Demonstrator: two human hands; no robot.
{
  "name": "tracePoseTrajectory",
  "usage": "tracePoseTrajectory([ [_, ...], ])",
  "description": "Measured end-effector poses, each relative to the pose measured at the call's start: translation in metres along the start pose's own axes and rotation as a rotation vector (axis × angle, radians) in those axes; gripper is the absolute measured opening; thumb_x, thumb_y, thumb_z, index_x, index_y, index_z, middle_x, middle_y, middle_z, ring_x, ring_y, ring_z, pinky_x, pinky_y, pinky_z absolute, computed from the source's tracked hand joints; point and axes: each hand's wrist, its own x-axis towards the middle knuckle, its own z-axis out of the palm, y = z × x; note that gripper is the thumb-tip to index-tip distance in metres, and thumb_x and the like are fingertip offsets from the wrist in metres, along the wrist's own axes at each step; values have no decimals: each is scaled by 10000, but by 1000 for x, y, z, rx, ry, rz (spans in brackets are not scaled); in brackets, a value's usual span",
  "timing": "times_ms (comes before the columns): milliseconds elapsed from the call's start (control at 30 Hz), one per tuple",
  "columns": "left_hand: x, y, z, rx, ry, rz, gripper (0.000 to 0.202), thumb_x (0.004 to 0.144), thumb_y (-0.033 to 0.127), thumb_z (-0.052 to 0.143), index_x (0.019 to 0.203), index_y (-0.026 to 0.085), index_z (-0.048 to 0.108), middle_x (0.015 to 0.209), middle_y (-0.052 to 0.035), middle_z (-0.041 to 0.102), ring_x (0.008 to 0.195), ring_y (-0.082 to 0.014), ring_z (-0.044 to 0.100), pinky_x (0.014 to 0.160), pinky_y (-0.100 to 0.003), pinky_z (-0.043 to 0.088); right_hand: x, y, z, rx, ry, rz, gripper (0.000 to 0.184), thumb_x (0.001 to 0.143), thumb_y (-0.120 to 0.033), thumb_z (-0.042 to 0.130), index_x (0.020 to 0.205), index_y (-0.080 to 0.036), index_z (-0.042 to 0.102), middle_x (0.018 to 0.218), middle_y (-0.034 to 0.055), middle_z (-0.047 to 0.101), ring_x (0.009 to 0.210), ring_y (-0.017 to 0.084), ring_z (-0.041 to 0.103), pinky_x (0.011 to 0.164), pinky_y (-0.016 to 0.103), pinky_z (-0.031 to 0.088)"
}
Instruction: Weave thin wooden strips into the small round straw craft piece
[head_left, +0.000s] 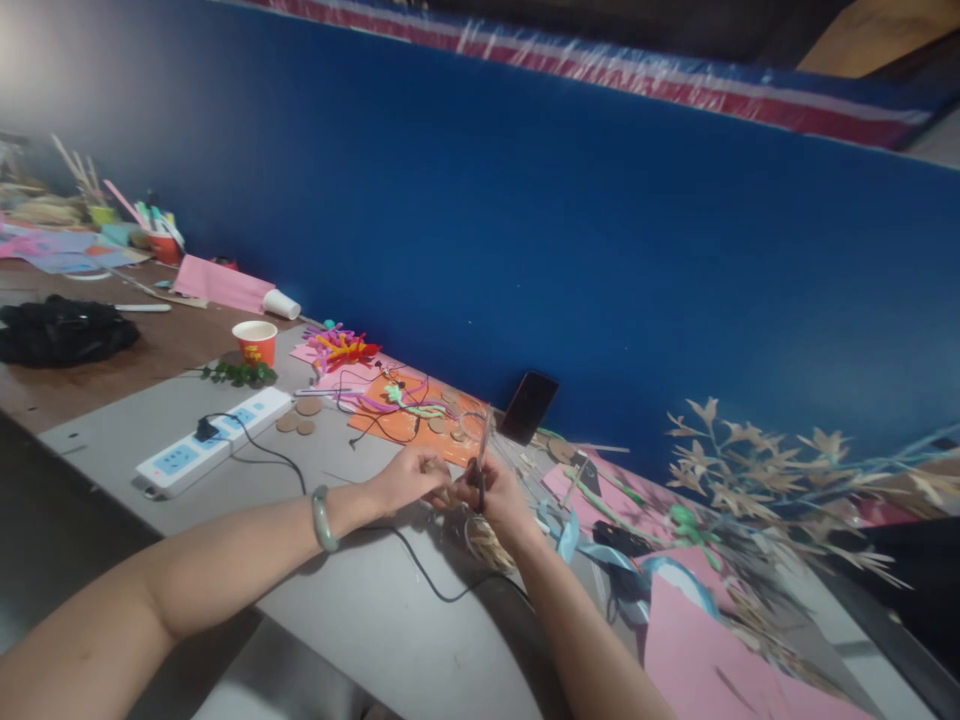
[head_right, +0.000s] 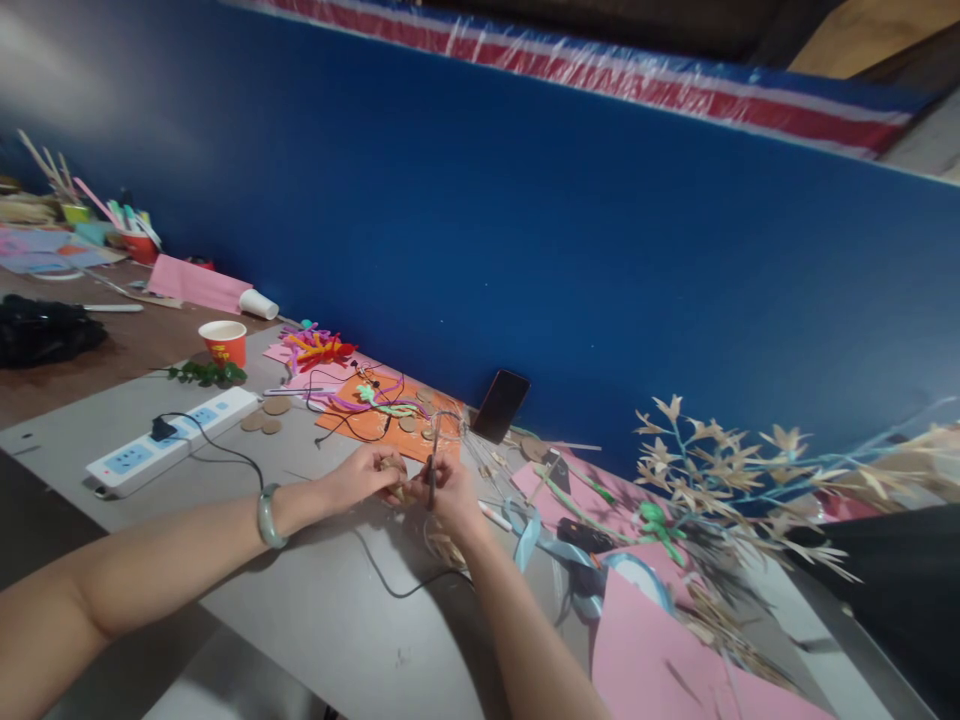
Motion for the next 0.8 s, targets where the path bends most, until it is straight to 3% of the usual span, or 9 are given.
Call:
tracePoseTrajectory([
  [233, -2, 2, 4, -31, 71, 20, 218, 717, 313, 602, 631, 147, 491, 550, 41, 500, 514, -114, 586, 555, -276, 550, 2, 2, -4, -12, 5, 8, 361, 517, -371, 799, 659, -197, 516, 564, -54, 544, 495, 94, 457, 488, 223, 355],
  [533, 4, -7, -3, -24, 88, 69, 271, 730, 378, 605, 641, 141, 509, 564, 23, 532, 533, -128, 607, 565, -275, 553, 2, -2, -6, 3, -32, 48, 351, 508, -325, 808, 644, -189, 515, 548, -63, 535, 483, 85, 442, 468, 212, 326],
  [800, 8, -2, -2, -161, 117, -40, 224, 728, 319, 564, 619, 124, 553, 589, -29, 592, 556, -129, 596, 604, -298, 553, 8, 8, -12, 25, 40, 56, 398, 492, -345, 820, 656, -195, 489, 544, -63, 534, 440, 81, 441, 406, 205, 337],
])
